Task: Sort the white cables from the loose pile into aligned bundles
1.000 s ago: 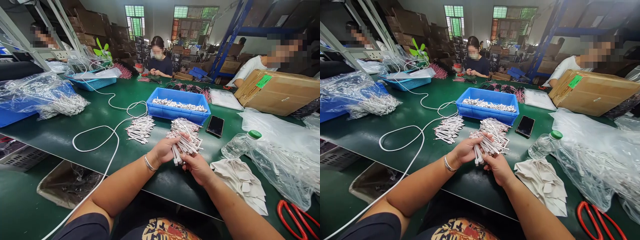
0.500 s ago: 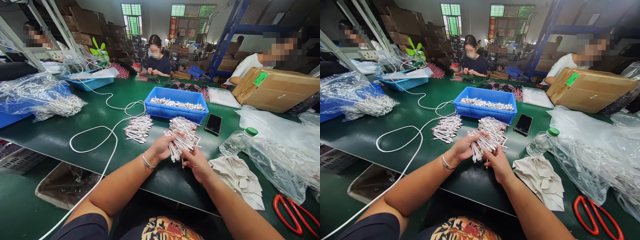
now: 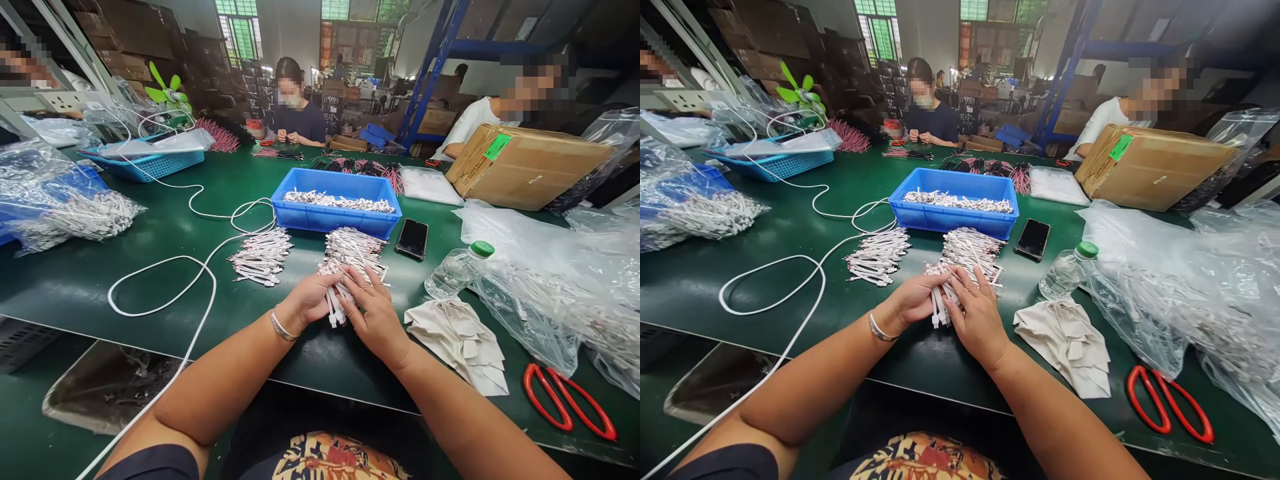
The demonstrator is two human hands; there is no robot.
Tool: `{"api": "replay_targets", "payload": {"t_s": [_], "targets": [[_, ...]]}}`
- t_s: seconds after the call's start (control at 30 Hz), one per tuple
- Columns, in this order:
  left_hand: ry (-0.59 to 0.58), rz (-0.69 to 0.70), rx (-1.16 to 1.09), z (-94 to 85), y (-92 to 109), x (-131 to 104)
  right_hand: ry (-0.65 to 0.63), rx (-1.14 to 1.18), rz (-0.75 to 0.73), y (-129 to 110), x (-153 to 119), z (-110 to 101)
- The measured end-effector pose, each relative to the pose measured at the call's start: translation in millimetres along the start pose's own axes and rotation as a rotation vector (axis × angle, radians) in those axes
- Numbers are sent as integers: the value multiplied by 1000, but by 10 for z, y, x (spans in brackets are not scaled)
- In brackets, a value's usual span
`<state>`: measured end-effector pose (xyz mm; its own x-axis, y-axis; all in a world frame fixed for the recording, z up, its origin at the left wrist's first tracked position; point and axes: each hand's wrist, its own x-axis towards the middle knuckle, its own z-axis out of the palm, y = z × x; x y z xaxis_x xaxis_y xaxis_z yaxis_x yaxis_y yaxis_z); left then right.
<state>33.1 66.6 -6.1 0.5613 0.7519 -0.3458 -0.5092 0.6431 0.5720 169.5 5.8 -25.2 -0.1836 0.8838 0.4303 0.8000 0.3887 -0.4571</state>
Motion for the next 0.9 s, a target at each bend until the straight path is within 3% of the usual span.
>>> {"api": "replay_targets", "payload": {"t_s": [0.27, 0.4, 0.47, 0.63, 0.77, 0.9], "targets": [[55, 25, 22, 19, 13, 6, 18, 201, 13, 40, -22, -27], [92, 46, 23, -3, 78, 22, 184, 495, 231, 150, 6, -76], [113, 45, 33, -8, 121, 22, 200, 650, 390, 217, 36, -94], [131, 47, 65, -9, 215, 9, -54, 860, 638, 286, 100, -138], [111, 41, 108, -18, 258, -3, -258, 893, 651, 231, 105, -195], [107, 38, 126, -9, 264, -16, -300, 929, 643, 194, 96, -221]]}}
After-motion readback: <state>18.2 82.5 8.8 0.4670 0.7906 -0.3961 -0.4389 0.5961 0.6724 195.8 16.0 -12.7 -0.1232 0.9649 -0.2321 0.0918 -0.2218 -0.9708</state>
